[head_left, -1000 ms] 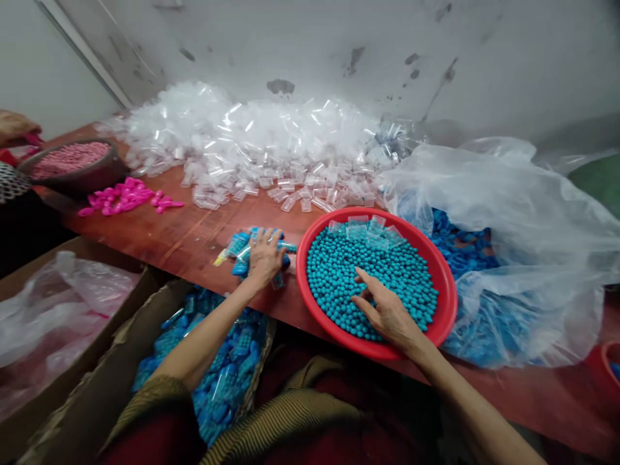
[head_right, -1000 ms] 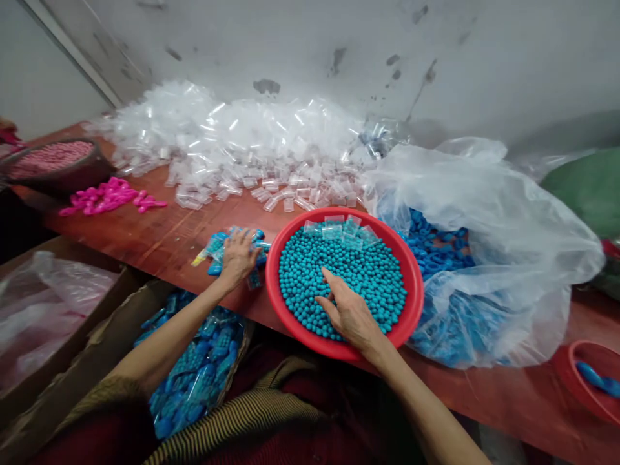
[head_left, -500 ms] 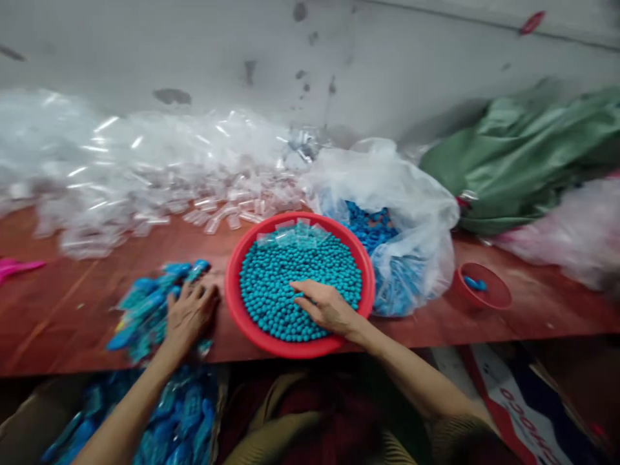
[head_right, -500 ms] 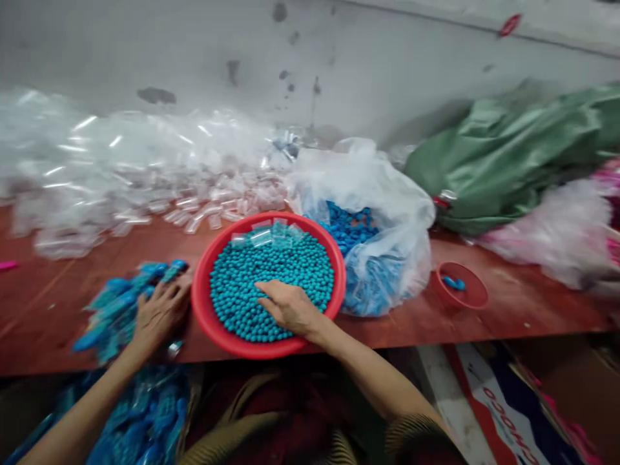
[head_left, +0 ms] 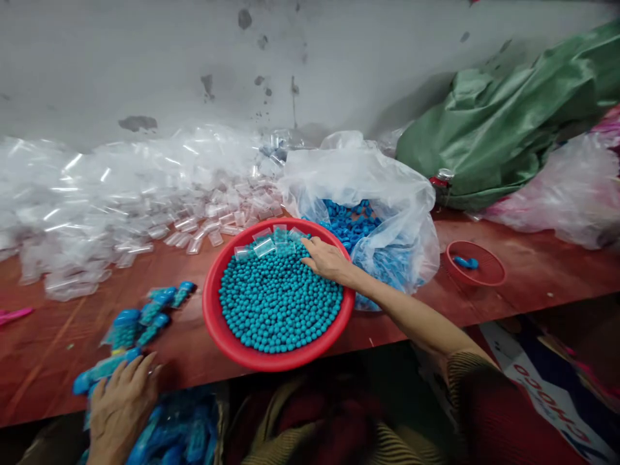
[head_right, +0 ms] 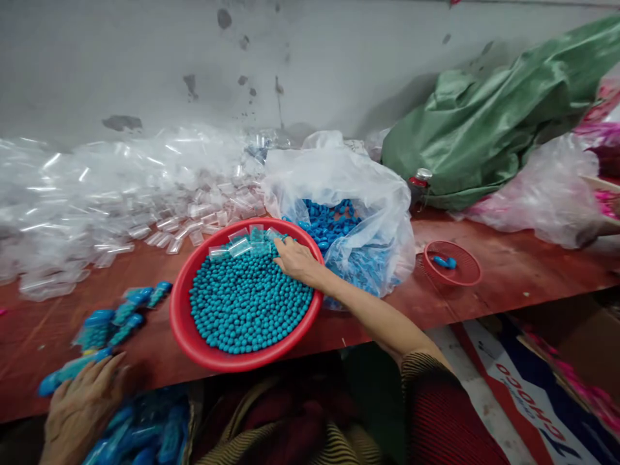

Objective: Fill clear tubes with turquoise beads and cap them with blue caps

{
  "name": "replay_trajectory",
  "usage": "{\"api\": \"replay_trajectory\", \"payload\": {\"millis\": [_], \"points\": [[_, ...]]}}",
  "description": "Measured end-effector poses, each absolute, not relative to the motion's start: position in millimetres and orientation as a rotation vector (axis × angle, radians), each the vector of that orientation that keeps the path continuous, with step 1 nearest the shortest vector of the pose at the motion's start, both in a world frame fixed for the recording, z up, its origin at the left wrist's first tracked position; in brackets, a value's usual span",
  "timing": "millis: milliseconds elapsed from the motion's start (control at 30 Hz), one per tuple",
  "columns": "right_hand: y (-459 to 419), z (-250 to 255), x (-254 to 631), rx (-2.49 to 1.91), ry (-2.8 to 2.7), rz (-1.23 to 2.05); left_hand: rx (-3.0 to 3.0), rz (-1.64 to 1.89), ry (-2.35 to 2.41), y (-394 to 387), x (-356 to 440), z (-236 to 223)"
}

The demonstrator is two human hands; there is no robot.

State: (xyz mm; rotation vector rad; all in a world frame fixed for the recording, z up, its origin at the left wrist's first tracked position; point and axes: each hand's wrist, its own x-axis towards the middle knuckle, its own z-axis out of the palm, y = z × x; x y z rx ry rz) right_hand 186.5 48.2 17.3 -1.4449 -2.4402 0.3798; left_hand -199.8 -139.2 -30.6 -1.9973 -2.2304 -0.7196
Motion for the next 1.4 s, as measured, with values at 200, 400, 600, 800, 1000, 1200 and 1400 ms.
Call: {"api": "replay_trajectory", "payload": {"millis": [200, 400, 600, 800, 1000, 1200, 1400], "points": [[73, 8, 157, -1.408, -2.627, 0.316, -1.917, -0.689, -2.038, -97, -191, -27], [67, 9, 148, -0.932, -2.678, 0.393, -2.163, -0.929, -1.752, -15, -104, 20], [94, 25, 216, -1.208, -2.243, 0.328, -2.551, -1.104, -1.635, 40, 1, 55], [123, 25, 317, -1.713, -1.984, 0.117, -2.806, -0.922, -1.597, 86, 87, 58], [60, 9, 337, -1.568, -2.608, 0.359, -3.064, -0.200, -1.213, 99, 122, 43], [14, -32, 327, -1.492, -2.680, 0.025, -3.067, 0.255, -1.208, 101, 136, 39], [89, -22, 343, -1.739, -2.410, 0.035, -3.119, 0.331, -1.345, 114, 160, 48]]}}
